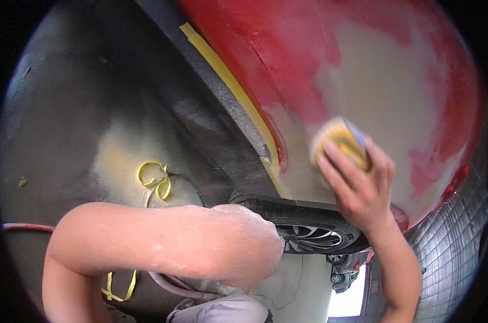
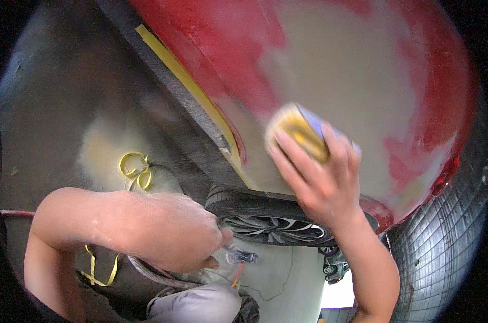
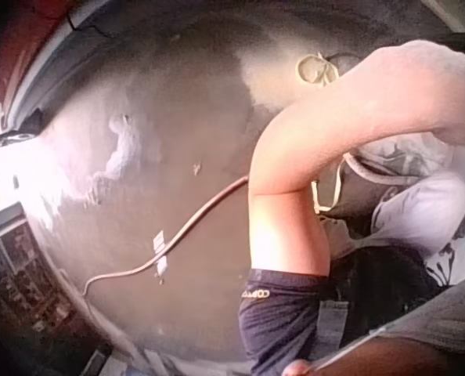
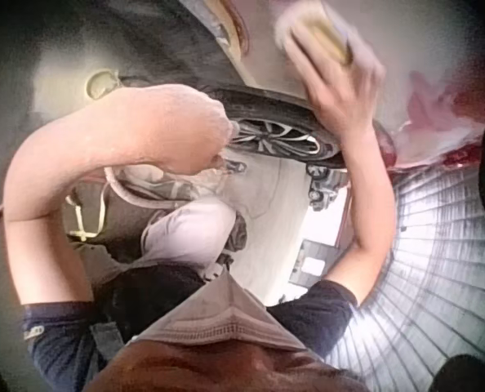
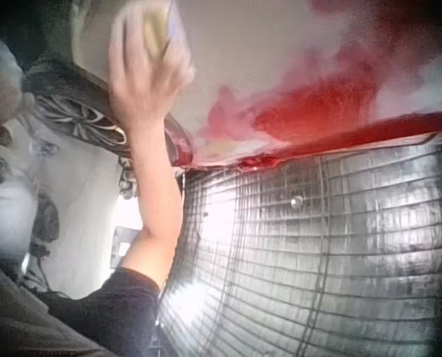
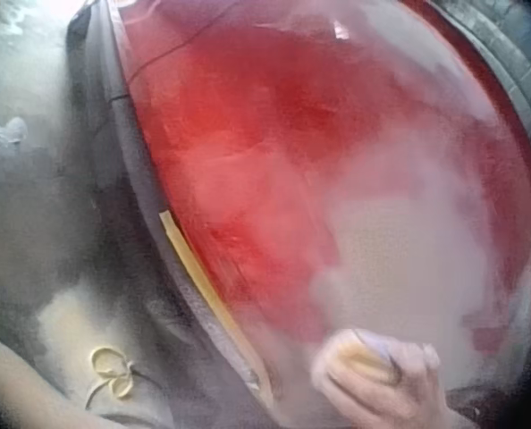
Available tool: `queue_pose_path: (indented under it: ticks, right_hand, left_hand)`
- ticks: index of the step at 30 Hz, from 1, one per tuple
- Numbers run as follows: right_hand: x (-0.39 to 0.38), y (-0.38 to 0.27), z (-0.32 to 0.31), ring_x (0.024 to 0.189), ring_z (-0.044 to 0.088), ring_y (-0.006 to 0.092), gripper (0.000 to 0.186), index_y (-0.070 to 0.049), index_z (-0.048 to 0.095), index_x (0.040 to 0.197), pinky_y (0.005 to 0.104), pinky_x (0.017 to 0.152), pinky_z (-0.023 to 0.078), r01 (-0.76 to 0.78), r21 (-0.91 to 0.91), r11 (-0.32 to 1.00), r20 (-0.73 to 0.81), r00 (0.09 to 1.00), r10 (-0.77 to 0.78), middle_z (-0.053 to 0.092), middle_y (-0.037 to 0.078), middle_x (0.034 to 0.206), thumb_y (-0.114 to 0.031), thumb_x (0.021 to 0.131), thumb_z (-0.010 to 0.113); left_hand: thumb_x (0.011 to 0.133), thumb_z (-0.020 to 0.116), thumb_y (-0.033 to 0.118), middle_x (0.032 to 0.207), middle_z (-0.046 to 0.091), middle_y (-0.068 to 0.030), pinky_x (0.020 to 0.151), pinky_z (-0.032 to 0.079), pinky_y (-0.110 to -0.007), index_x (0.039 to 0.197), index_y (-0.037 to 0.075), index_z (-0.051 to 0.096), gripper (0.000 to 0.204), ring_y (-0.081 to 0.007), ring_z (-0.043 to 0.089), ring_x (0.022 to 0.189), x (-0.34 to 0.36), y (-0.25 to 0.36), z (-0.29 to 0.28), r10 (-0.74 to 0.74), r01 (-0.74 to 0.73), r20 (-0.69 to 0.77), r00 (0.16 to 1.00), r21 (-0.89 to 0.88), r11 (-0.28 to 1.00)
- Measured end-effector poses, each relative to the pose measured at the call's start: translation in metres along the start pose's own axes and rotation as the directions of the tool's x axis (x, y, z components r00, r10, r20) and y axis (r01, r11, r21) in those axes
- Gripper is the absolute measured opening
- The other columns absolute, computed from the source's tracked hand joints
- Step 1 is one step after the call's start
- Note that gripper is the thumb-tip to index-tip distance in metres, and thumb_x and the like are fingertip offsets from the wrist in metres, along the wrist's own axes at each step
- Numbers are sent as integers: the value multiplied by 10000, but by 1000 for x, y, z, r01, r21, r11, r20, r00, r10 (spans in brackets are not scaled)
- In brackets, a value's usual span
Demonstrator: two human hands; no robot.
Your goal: The person sands the rear quarter panel of a red car using a yellow sanding block. They repeatedly rub the surface, pause to feel the texture, and briefly walk away to retrieve a red sanding disc before returning to continue sanding the same area.
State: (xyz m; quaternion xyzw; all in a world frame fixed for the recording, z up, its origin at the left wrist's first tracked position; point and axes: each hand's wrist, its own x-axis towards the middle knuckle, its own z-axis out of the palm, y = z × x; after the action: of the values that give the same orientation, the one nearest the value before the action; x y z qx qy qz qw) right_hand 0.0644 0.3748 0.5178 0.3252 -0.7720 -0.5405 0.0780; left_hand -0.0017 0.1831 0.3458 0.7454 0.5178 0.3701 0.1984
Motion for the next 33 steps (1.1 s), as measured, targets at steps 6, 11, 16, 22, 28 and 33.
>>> queue_pose_path:
  ticks: [6,11,16,22,28,33]
  right_hand:
    - [-48,-14,8,1283,463,357,340,-250,764,1184,487,1038,393,13,-54,998,60,998,-9,653,-91,1345,-219,882,612]
    - [-1,-4,1,1283,482,361,329,-210,760,1157,488,1014,401,83,-16,996,-6,997,-83,662,-69,1340,-203,841,667]
    - [42,-5,-8,1277,495,365,373,-203,743,1186,463,996,402,39,44,998,-12,999,-39,657,-59,1352,-193,814,718]
    - [-13,1,-2,1265,486,362,362,-218,751,1185,471,1013,400,40,-34,999,7,999,-40,656,-74,1344,-214,837,649]
    - [10,11,-7,1270,492,382,370,-184,737,1203,475,993,411,70,-65,995,43,997,-67,670,-38,1331,-210,843,656]
    - [-21,37,-12,1327,475,361,350,-274,754,1196,519,1076,372,226,-213,951,56,974,-219,642,-114,1374,-256,865,640]
  left_hand:
    - [965,610,273,769,684,-263,660,560,-527,1035,-83,594,363,-456,700,798,-10,-2,-5,48,-47,-64,997,12,999]
    - [748,707,101,798,724,-193,629,589,-399,794,-9,747,126,-334,736,746,-6,-13,16,109,-101,-214,971,49,994]
    - [957,620,289,788,690,-267,710,565,-523,983,-67,619,357,-456,703,824,-7,-8,1,69,-70,-118,991,-1,998]
    - [969,608,295,792,688,-269,696,556,-530,987,-74,618,370,-455,699,818,-4,-19,14,92,-106,-133,987,-104,989]
    - [972,614,314,814,693,-270,709,559,-528,1019,-64,621,381,-463,695,836,-10,-9,-6,-2,-1,-80,997,-33,999]
    - [976,606,323,806,692,-267,708,559,-528,1036,-58,625,387,-461,697,828,-10,-12,7,47,-50,-67,997,-37,998]
